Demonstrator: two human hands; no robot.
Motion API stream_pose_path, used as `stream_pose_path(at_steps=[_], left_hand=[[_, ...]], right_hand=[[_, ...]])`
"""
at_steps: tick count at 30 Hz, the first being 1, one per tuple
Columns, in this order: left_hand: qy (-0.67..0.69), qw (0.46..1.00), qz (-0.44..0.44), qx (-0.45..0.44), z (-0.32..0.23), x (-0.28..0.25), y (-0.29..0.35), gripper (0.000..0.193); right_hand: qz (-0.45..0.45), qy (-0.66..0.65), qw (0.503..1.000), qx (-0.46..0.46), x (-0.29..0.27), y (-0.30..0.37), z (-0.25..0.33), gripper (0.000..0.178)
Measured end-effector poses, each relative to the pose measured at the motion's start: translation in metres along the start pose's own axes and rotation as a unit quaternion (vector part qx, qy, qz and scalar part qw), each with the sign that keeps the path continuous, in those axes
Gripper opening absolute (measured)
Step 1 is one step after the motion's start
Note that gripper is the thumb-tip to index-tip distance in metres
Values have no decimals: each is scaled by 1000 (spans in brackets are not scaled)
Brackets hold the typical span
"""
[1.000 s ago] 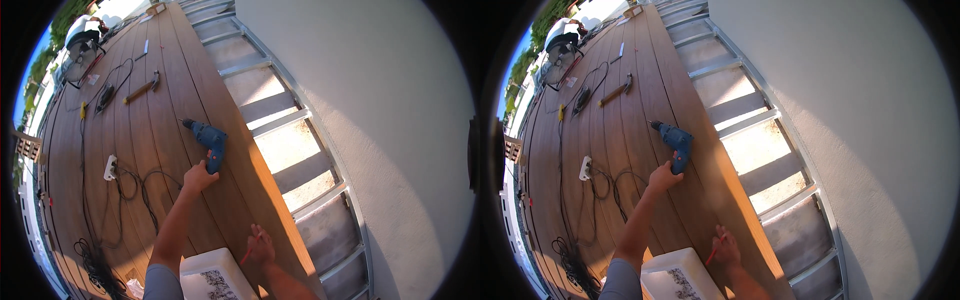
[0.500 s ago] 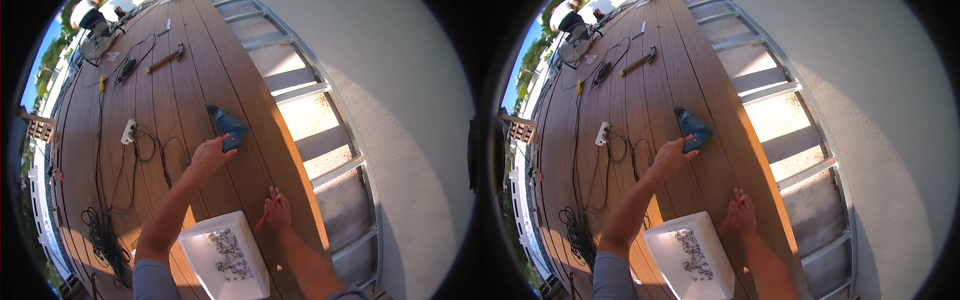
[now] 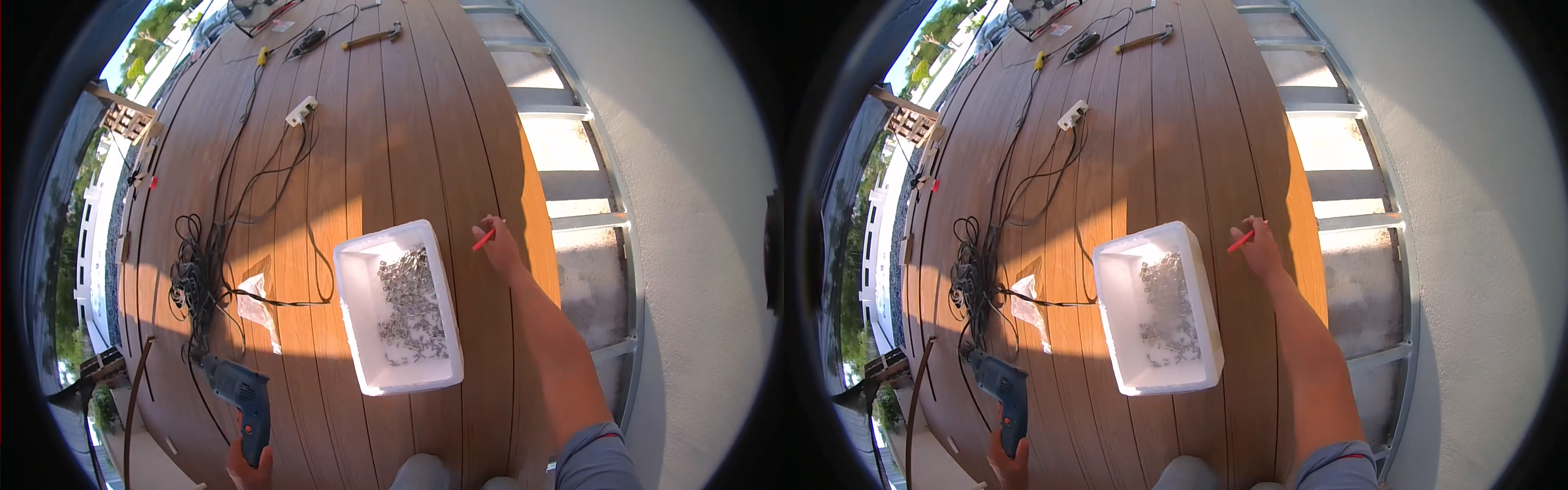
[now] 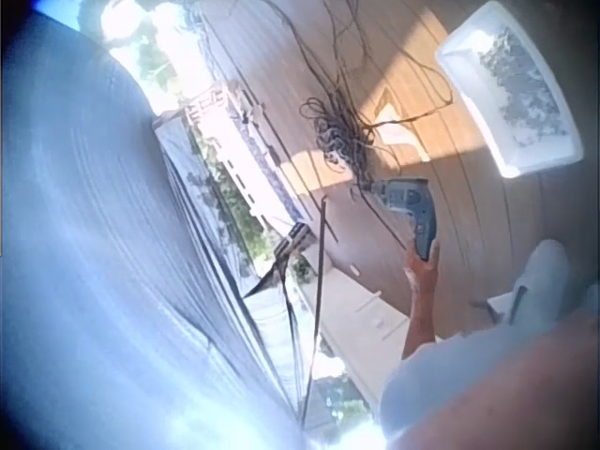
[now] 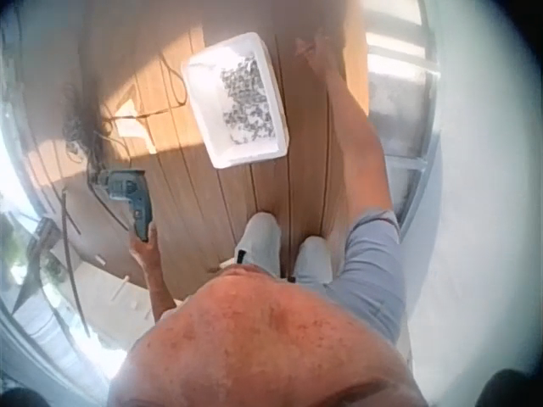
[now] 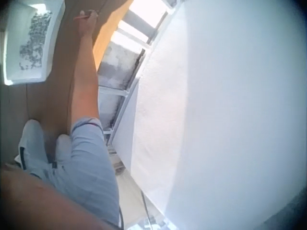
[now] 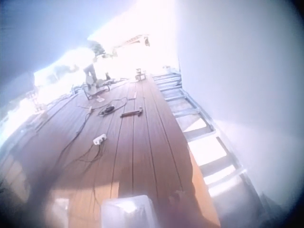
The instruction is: The person installs wood-textured deck flooring boards by aligning them, using a hammer and a protective block to tap them into place, and then securing them to the metal frame using a drill and screws.
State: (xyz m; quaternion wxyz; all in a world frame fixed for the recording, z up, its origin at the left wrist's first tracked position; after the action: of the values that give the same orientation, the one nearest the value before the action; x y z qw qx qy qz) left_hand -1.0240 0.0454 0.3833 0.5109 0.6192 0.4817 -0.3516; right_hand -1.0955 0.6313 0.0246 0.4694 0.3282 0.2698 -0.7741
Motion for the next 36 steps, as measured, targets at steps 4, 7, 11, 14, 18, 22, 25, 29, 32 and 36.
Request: stream_pose_path(at_steps=[4,7,11,14,18,22,25,29,32,36], left_hand=[[0,994,-23,-110,112,30,125,58],[151,975,11,-163,200,107,193,51],[158,963,135,-174,188,166,283,48],[230,948,144,-165,210,190,346,49],[410,861,169,-250,118,136,356,57],[499,842,134,-154,140,119,368,43],[537,831,100,-104,143,79,388,48],[563,814,141,3,139,70,437,47],[533,824,166,97,148,28,465,42],[485,838,192,158,128,-10,483,39]], right_hand=[[187,-297,927,130,9,94,181,62],[143,-184,964,130,13,168,222,51],[74,-147,959,230,5,234,176,43],[75,-134,953,260,-29,298,187,37],[54,-104,953,279,-74,399,153,27],[114,-125,931,324,-97,462,136,34],[149,-169,922,315,-111,518,150,44],[-3,-578,777,251,-167,650,86,36],[-8,-731,638,242,-200,757,125,39],[-66,-122,946,292,-260,926,179,33]])
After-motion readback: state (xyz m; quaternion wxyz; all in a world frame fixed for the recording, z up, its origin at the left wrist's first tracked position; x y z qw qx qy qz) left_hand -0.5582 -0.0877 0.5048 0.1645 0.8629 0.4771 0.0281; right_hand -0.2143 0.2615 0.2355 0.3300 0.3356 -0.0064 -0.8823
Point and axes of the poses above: each hand's wrist, its own y-axis away from the middle knuckle, its own x-axis out of the palm, z = x × y, the point moved 3 cm from there along -y, towards the middle knuckle, and after that the axes turned 11 degrees about z, right-handed, at the moved point
